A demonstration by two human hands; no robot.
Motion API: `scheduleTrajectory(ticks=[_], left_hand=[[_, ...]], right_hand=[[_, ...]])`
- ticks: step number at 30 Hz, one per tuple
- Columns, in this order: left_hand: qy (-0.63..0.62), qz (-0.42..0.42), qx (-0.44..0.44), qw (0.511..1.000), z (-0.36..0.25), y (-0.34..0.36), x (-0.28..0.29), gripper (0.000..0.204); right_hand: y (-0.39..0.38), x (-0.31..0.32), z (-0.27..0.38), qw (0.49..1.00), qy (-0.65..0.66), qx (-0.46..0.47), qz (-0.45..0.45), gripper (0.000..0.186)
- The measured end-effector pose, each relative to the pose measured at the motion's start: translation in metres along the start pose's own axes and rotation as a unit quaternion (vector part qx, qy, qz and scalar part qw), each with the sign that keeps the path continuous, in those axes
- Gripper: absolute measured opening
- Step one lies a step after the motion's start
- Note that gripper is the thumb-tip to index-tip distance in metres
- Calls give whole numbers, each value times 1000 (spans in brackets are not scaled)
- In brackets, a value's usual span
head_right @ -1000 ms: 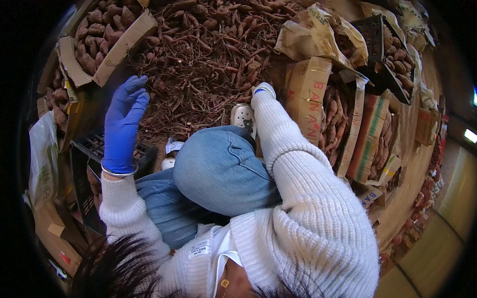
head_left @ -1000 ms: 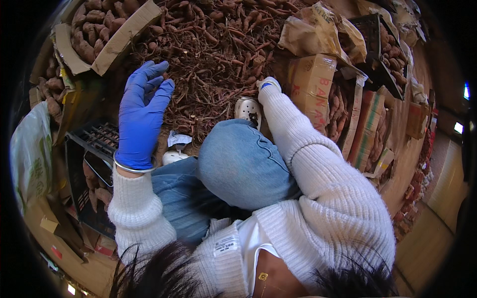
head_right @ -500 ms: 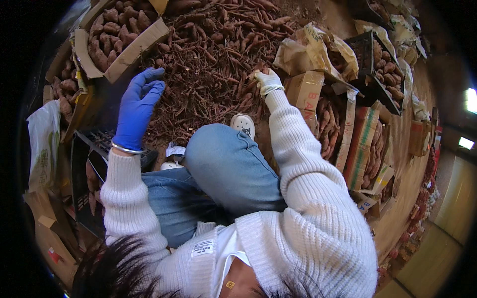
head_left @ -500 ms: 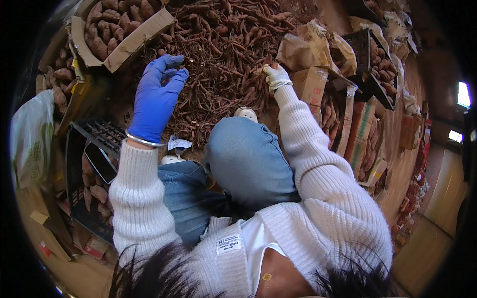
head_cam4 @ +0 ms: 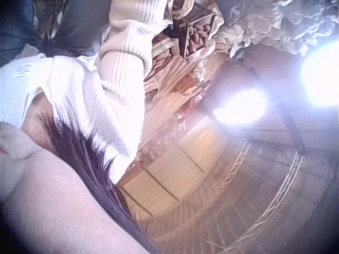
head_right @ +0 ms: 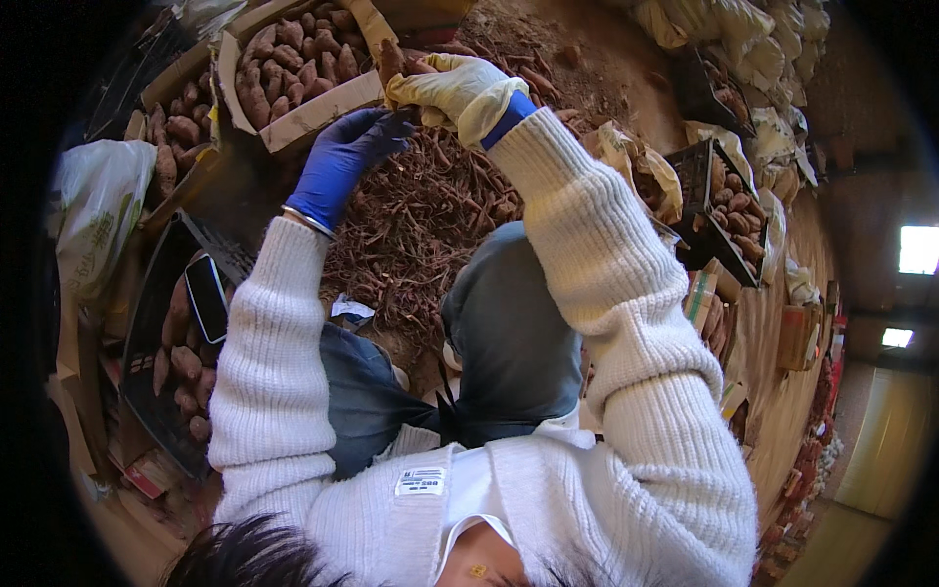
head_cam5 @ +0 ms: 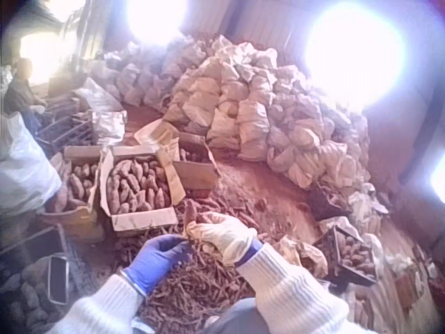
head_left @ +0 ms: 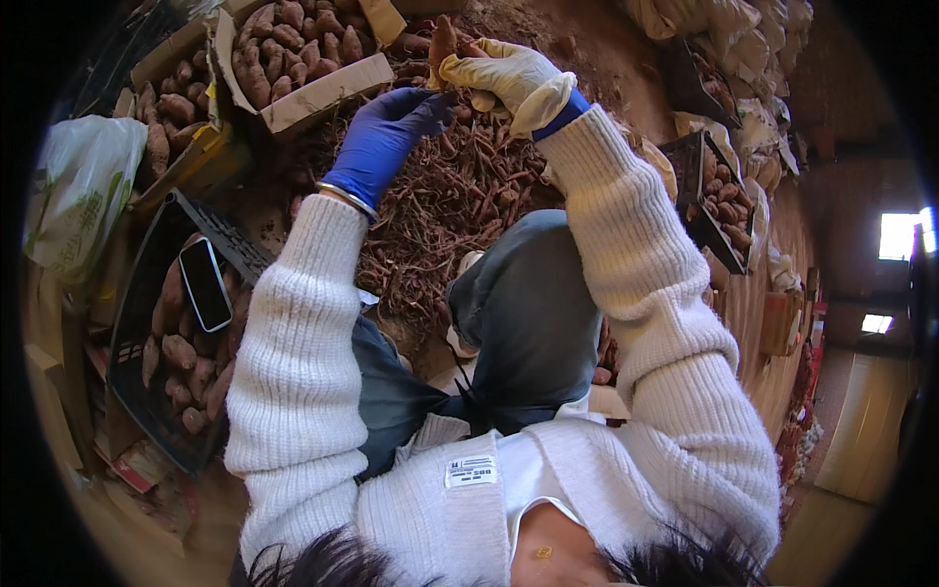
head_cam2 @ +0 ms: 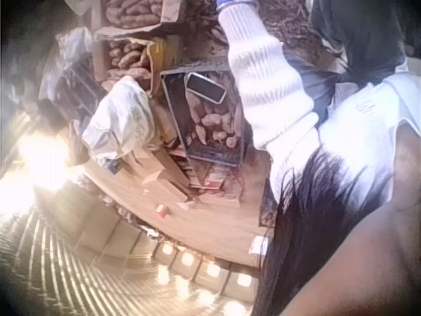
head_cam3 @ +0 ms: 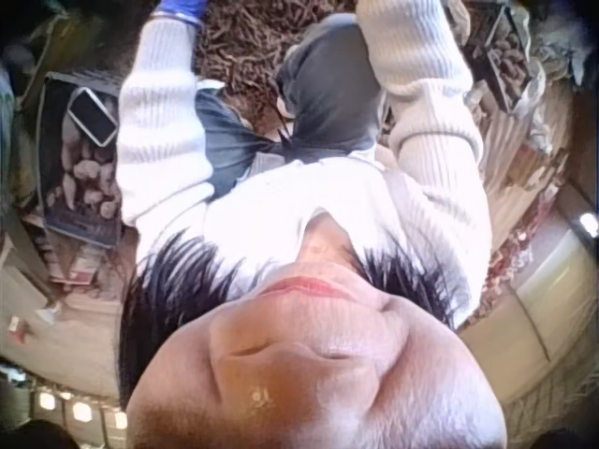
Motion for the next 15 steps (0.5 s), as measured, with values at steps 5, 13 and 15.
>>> scheduleTrajectory(ticks=[5, 13, 15], left_hand=[[3, -23, 13, 1000, 3, 2, 2, 31], [98, -13, 34, 995, -3, -4, 5, 27], [101, -21, 33, 994, -1, -2, 3, 26]], right_hand=[[13, -9, -26, 999, 29, 22, -2, 33], [7, -10, -32, 988, 139, 44, -43, 47], [13, -15, -36, 982, 132, 52, -124, 54]])
Point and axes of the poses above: each hand's wrist, its own y-axis towards the middle knuckle, its own x-axis out of the back of the hand, z = x × y, the point moved 3 cm from there along y, towards the middle knuckle, and after that the axes turned 1 degree about -x, right-handed, at the moved point
